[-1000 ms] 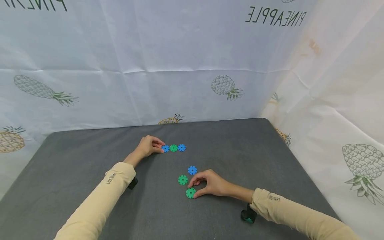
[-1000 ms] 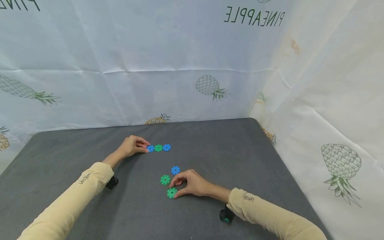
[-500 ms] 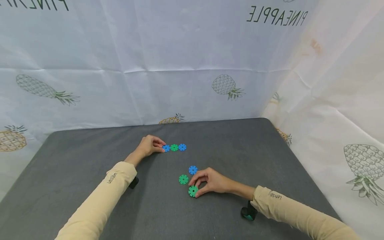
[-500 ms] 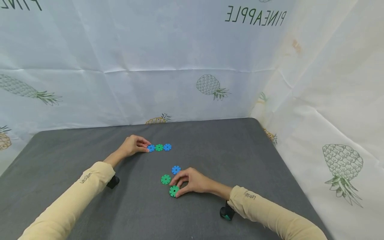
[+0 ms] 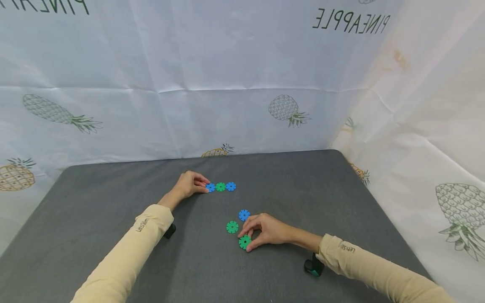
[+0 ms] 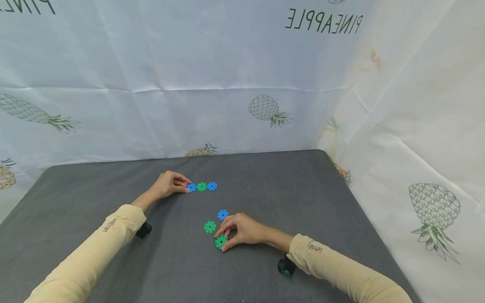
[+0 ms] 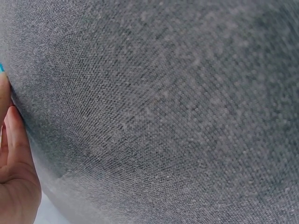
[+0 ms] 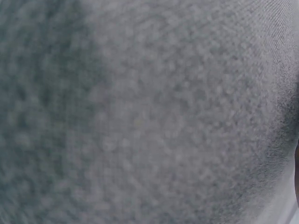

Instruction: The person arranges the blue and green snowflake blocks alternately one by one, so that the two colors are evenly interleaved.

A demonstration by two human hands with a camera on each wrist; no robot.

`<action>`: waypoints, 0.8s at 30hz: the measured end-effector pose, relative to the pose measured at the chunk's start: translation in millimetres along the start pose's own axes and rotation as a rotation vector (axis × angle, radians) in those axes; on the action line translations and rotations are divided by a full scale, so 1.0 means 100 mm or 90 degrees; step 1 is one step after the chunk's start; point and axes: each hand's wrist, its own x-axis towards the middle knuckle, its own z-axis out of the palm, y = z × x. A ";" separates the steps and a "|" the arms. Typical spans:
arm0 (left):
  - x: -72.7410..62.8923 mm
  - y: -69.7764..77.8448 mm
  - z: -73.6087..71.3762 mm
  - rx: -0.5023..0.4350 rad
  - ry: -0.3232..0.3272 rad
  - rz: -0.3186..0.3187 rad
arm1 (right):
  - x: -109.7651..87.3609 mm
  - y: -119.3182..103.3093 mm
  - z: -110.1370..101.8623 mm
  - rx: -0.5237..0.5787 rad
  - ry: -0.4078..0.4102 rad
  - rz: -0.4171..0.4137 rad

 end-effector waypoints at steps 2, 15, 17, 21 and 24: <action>0.01 0.00 0.00 -0.001 0.000 -0.001 | -0.01 0.00 -0.01 0.039 0.009 0.016; 0.02 -0.01 0.01 0.005 0.005 -0.004 | -0.05 0.07 -0.02 0.214 0.138 0.102; 0.02 -0.01 0.01 0.004 0.002 0.000 | -0.06 0.08 -0.03 0.216 0.154 0.098; 0.01 0.00 0.01 0.004 0.003 -0.005 | -0.06 0.08 -0.06 0.215 0.181 0.107; 0.01 0.00 0.02 0.002 0.002 -0.009 | -0.07 0.08 -0.08 0.215 0.196 0.117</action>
